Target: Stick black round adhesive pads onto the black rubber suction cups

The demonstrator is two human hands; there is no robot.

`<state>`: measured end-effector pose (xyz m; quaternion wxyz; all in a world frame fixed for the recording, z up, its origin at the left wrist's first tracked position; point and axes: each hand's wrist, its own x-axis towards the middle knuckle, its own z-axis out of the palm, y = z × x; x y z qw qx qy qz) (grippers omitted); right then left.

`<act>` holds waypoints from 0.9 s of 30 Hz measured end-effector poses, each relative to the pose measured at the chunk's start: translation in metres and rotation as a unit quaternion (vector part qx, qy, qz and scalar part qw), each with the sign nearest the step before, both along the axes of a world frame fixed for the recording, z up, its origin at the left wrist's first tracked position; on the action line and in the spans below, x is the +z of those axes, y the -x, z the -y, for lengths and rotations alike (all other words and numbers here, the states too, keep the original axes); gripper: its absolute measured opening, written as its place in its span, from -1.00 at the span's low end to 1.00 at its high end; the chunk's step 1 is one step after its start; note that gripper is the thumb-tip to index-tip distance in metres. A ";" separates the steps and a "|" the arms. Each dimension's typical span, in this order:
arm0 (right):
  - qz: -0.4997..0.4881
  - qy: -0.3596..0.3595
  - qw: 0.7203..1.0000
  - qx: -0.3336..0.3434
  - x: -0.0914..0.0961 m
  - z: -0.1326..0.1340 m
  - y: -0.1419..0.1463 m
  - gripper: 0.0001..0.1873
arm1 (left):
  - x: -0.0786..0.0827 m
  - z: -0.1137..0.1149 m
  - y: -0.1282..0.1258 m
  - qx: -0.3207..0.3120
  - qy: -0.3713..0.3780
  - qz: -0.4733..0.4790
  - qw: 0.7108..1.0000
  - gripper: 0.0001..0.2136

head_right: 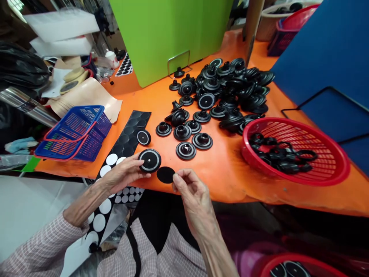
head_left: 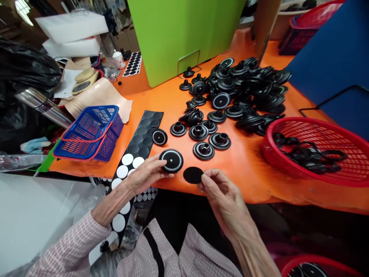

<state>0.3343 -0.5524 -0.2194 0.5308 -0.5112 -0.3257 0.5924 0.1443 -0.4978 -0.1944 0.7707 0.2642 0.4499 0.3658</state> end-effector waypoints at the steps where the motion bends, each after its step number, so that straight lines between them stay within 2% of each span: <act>1: -0.027 0.009 1.000 -0.001 0.001 -0.002 0.003 -0.68 | 0.000 0.002 0.002 -0.007 -0.017 -0.013 1.000 -0.78; 4: -0.049 0.006 0.998 -0.028 0.000 -0.008 0.015 -0.68 | -0.001 0.009 0.005 -0.010 -0.051 -0.025 0.998 -0.67; 8: 0.012 -0.032 0.997 -0.062 -0.009 -0.011 0.031 -0.73 | -0.001 0.014 0.005 -0.032 -0.069 -0.022 0.997 -0.65; 12: 0.047 -0.057 0.995 -0.072 -0.013 -0.010 0.041 -0.76 | -0.001 0.017 0.004 -0.029 -0.070 -0.027 0.997 -0.64; 19: 0.058 -0.053 0.993 -0.086 -0.011 -0.009 0.048 -0.76 | 0.001 0.019 0.001 -0.028 -0.077 -0.038 0.996 -0.61; 27: 0.052 -0.048 0.994 -0.088 -0.014 -0.010 0.051 -0.77 | -0.004 0.019 0.001 -0.030 -0.084 -0.034 0.995 -0.62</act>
